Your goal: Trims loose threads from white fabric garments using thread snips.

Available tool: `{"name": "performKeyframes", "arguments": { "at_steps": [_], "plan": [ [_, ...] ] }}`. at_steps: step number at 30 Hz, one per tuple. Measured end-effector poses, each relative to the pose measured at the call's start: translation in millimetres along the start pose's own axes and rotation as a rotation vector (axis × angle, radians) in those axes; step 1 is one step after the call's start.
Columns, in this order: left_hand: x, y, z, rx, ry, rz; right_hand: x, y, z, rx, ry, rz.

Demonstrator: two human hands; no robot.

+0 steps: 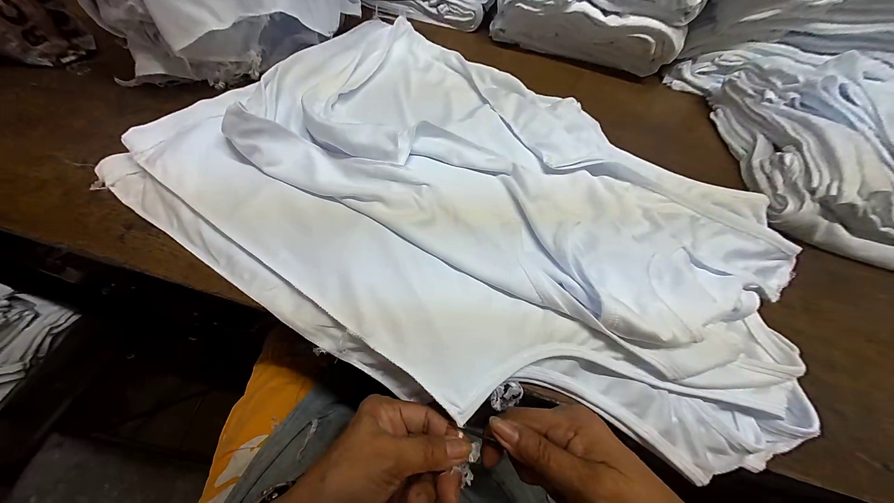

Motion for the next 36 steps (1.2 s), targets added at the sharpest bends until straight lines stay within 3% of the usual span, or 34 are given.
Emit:
{"name": "performKeyframes", "arguments": {
  "at_steps": [8, 10, 15, 20, 23, 27, 29, 33, 36],
  "plan": [
    [-2.1, 3.3, 1.7, 0.066, 0.015, 0.067, 3.7, 15.7, 1.0, -0.164, -0.194, -0.289],
    [-1.7, 1.9, 0.0, 0.163, 0.027, 0.209, 5.7, 25.9, 1.4, -0.224, -0.294, -0.348],
    [-3.0, -5.9, -11.2, 0.398, 0.026, 0.624, 17.0, 26.2, 19.3, -0.329, -0.662, -0.881],
    [-23.6, -57.4, -37.4, 0.750, -0.337, 0.710, -2.8, 42.7, 19.6, -0.449, -0.641, -0.528],
    [-35.8, -89.8, -44.8, 0.626, -0.408, 0.419, -16.4, 61.6, 10.0, -0.427, -0.580, -0.464],
    [-36.8, -106.5, -32.7, 0.357, -0.161, 0.054, -20.2, 67.1, 4.3, -0.409, -0.476, -0.571],
    [-33.6, -109.4, -23.1, 0.341, -0.114, 0.078, -15.5, 64.7, 3.7, -0.399, -0.426, -0.615],
    [-31.9, -105.8, -15.1, 0.369, -0.191, 0.257, -3.7, 54.6, 6.4, -0.325, -0.388, -0.671],
    [-40.3, -99.5, -22.0, 0.423, -0.241, 0.296, 8.9, 51.5, 12.9, -0.185, -0.357, -0.455]
  ]
}}
Point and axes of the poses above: each hand's wrist, its own z-axis towards the middle knuckle, its own x-axis out of the palm, y = z × x, the point moved 4 cm from there along z, towards the middle knuckle, and after that the axes turned 11 degrees about -z, right-handed, at the moved point
